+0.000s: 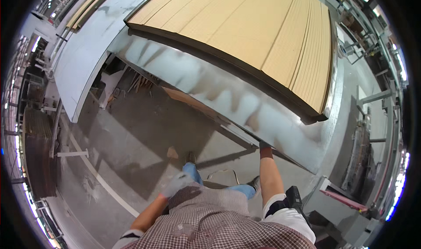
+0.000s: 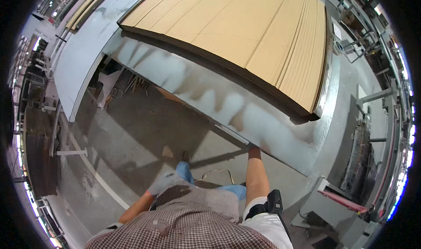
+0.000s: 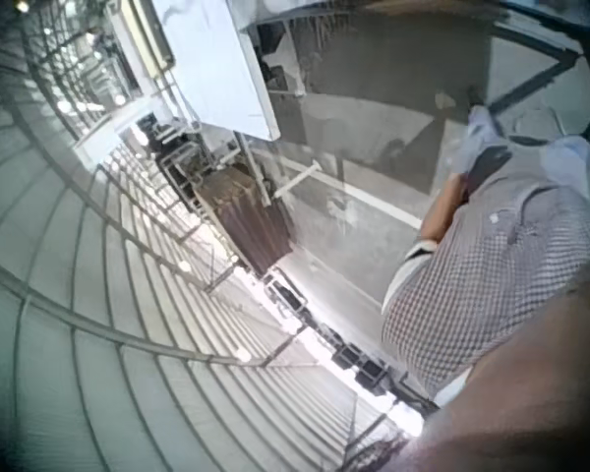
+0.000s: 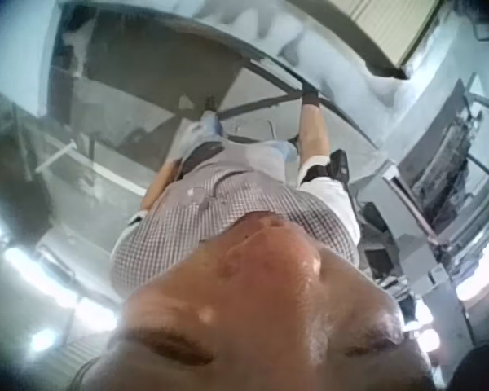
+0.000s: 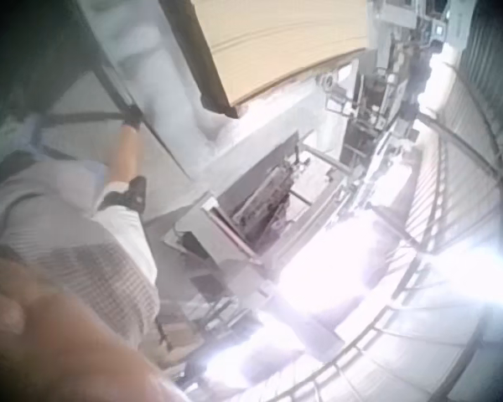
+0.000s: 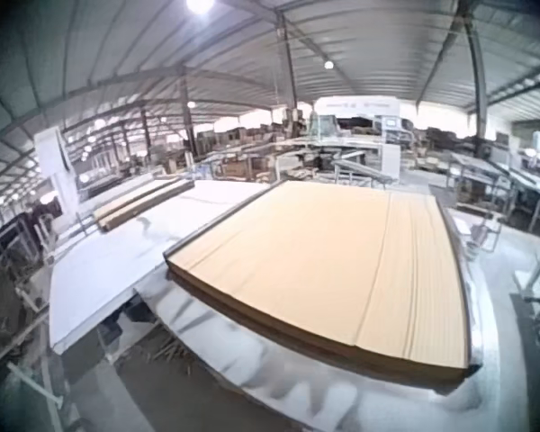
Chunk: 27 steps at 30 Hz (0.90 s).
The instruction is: Handling and organizing wooden or cardboard strips on a worktable, applying labels, and using tape.
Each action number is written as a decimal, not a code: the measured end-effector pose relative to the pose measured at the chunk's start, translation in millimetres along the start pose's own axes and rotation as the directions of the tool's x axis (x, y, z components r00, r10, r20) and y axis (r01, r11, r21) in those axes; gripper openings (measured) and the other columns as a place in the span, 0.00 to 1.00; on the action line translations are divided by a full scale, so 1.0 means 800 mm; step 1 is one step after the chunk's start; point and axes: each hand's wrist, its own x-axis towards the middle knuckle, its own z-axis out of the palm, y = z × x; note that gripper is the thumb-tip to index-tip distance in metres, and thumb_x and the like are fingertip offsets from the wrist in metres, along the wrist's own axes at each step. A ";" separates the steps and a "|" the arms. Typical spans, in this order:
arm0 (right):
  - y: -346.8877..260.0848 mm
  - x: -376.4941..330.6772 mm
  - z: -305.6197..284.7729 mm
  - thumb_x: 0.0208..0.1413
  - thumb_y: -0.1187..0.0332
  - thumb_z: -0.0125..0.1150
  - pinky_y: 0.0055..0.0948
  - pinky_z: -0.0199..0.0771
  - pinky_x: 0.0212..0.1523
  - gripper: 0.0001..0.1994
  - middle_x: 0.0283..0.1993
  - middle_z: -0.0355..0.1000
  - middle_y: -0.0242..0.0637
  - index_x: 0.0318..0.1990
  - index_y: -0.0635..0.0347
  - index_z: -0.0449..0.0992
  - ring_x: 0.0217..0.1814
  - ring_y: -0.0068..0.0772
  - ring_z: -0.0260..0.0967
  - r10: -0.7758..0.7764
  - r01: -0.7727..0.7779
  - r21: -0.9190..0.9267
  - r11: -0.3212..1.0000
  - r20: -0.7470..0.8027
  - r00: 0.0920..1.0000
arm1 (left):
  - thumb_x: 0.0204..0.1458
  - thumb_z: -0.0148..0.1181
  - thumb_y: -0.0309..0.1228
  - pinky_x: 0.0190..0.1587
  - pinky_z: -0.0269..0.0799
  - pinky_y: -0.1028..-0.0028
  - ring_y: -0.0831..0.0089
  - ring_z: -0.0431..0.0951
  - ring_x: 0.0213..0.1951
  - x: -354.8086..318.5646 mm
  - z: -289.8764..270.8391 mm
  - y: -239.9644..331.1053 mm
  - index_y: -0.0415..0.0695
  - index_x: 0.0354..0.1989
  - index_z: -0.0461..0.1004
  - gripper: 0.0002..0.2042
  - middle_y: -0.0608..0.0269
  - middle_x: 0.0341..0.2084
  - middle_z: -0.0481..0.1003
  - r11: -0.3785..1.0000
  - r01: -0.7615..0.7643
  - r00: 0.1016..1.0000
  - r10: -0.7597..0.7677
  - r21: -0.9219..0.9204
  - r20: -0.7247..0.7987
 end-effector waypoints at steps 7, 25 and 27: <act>-0.021 -0.012 -0.106 0.58 0.55 0.46 0.36 0.62 0.56 0.22 0.50 0.67 0.40 0.51 0.63 0.68 0.52 0.38 0.64 0.079 -0.034 -0.182 0.983 0.247 0.966 | 0.57 0.48 0.32 0.45 0.68 0.76 0.74 0.72 0.40 -0.016 0.256 -0.073 0.35 0.49 0.65 0.15 0.61 0.41 0.72 0.917 -0.254 0.963 0.212 0.307 0.164; -0.535 -0.124 -0.614 0.53 0.65 0.54 0.25 0.71 0.36 0.23 0.41 0.71 0.42 0.55 0.68 0.63 0.36 0.28 0.69 0.126 -0.145 -0.676 0.723 -0.077 0.989 | 0.51 0.49 0.41 0.41 0.69 0.68 0.65 0.74 0.38 0.138 0.942 0.221 0.39 0.47 0.68 0.20 0.53 0.37 0.73 0.564 -0.538 0.642 -0.207 0.627 0.738; -0.555 -0.032 -0.606 0.52 0.64 0.54 0.25 0.71 0.37 0.23 0.40 0.71 0.42 0.53 0.69 0.64 0.36 0.27 0.70 0.092 0.015 -0.799 0.602 0.088 0.992 | 0.51 0.50 0.40 0.42 0.69 0.68 0.65 0.74 0.38 0.219 0.981 0.217 0.38 0.48 0.68 0.20 0.52 0.38 0.73 0.598 -0.697 0.583 0.149 0.397 0.799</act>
